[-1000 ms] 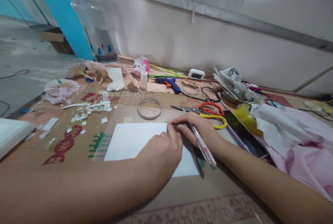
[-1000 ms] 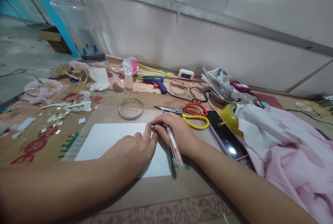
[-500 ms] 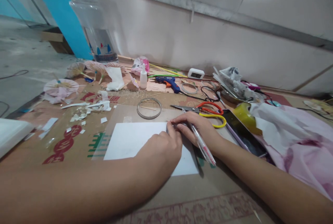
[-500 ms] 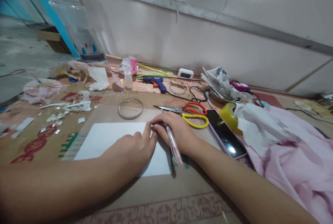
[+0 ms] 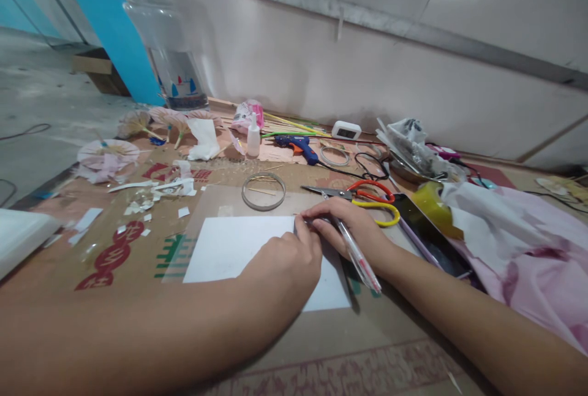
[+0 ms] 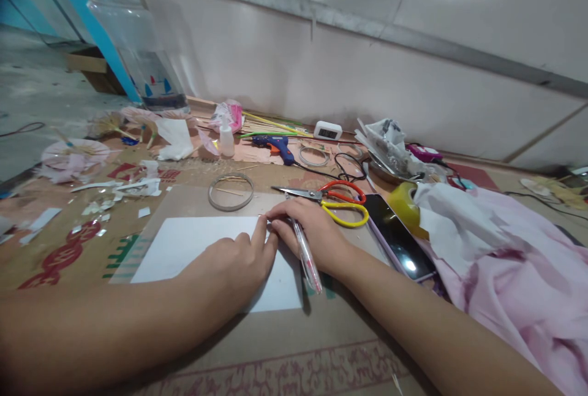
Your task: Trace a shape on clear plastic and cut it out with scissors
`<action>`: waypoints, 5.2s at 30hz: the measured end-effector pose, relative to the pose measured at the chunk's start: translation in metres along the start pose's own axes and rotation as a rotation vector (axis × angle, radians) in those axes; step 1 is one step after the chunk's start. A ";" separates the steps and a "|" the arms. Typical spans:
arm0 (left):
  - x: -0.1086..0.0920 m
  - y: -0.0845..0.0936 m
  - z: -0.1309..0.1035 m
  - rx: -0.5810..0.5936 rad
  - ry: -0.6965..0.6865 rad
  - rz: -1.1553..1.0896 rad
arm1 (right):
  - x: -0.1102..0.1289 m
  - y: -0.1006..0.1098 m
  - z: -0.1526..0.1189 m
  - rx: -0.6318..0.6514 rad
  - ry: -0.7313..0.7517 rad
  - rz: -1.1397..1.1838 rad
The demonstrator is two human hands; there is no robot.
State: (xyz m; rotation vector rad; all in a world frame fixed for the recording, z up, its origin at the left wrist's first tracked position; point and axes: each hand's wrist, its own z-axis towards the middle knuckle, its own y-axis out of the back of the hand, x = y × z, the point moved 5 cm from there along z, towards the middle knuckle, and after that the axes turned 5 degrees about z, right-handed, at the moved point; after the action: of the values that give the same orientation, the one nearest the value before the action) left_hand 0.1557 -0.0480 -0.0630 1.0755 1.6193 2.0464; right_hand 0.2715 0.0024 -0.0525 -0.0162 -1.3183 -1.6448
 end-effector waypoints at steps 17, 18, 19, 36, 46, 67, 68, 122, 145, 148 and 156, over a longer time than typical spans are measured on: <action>0.001 0.000 0.003 0.014 -0.005 -0.009 | 0.001 0.001 0.000 0.001 -0.003 0.001; 0.001 0.000 0.003 0.014 -0.006 -0.007 | 0.001 0.001 0.000 -0.002 -0.003 0.001; 0.001 0.000 0.003 0.011 -0.006 -0.005 | 0.001 0.001 0.000 -0.004 -0.004 0.001; 0.003 0.002 0.001 0.055 0.023 -0.009 | 0.001 0.001 0.000 -0.005 -0.023 0.003; 0.004 -0.001 0.002 0.038 0.018 -0.033 | -0.001 -0.001 0.000 0.004 -0.062 -0.002; 0.004 0.000 0.002 0.125 -0.012 -0.014 | -0.016 0.003 -0.004 -0.144 -0.298 0.285; 0.004 0.000 0.002 0.132 -0.013 -0.014 | -0.016 0.002 -0.003 -0.133 -0.294 0.286; 0.003 0.002 0.004 0.159 -0.028 0.037 | -0.012 0.003 0.003 -0.094 -0.282 0.172; 0.003 0.001 0.004 0.158 -0.028 0.027 | -0.012 0.003 0.004 -0.102 -0.326 0.132; 0.003 0.000 0.005 0.162 -0.024 0.014 | -0.012 0.003 0.003 -0.101 -0.330 0.138; 0.003 0.002 0.003 0.137 -0.006 0.018 | -0.011 0.004 0.004 -0.093 -0.326 0.139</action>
State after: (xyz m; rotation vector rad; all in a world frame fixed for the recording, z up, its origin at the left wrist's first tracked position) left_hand 0.1557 -0.0446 -0.0600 1.1440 1.7746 1.9660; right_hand 0.2776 0.0127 -0.0543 -0.4391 -1.4445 -1.6283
